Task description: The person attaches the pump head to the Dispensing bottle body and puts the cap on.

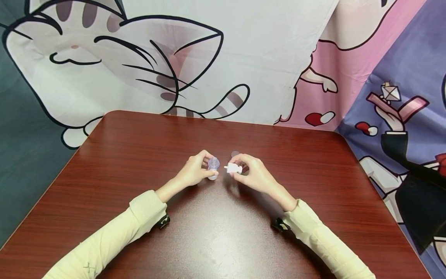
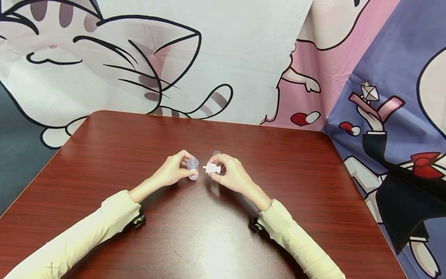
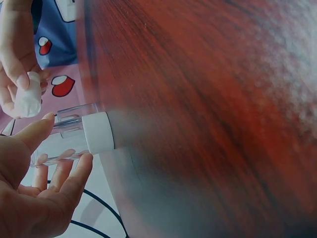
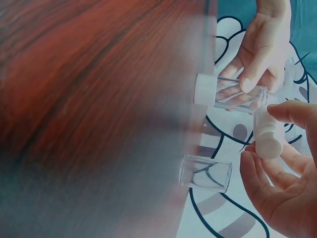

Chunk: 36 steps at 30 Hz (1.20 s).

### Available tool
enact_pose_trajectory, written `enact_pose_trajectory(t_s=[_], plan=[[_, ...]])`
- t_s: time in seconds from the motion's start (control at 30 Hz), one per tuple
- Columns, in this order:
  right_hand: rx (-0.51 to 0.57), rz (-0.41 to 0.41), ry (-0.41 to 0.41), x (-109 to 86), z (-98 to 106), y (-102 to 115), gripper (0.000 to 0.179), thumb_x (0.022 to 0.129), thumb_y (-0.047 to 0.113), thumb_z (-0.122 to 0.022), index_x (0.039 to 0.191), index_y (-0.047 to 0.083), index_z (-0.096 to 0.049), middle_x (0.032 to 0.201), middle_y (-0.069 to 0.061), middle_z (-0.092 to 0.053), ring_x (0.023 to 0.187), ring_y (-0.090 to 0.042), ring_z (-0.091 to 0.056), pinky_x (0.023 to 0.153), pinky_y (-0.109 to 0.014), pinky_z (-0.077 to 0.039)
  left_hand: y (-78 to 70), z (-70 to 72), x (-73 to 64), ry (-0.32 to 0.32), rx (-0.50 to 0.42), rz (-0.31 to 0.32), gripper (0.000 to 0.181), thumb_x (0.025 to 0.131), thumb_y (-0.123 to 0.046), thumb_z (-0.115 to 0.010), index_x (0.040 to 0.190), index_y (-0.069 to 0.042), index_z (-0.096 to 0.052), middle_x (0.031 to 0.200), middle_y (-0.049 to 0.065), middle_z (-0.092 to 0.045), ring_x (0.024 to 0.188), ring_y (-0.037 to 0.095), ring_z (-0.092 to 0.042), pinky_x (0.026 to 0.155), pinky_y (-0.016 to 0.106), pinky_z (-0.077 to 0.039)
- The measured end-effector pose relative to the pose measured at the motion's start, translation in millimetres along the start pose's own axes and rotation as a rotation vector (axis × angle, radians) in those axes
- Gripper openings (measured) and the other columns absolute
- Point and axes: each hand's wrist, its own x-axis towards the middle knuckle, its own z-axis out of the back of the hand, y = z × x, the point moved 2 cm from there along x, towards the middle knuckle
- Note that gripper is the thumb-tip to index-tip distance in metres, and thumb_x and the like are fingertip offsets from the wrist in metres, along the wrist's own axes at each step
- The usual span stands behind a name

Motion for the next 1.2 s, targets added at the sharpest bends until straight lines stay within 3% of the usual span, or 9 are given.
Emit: enact_pose_trajectory(t_s=[1.2], plan=[[0.028,0.013,-0.042,4.8,-4.1,5.3,0.027,0.08,0.013,-0.076,0.104,0.012,-0.064,0.091,-0.001,-0.063,0.077,-0.012,-0.061,0.064,-0.024,-0.056,1.1,-0.4,-0.4,-0.012,0.005,-0.017,0.042,0.078,-0.012,-0.08,0.109,0.001,-0.055,0.101,0.017,-0.065,0.094,0.027,-0.064,0.08,0.034,-0.057]])
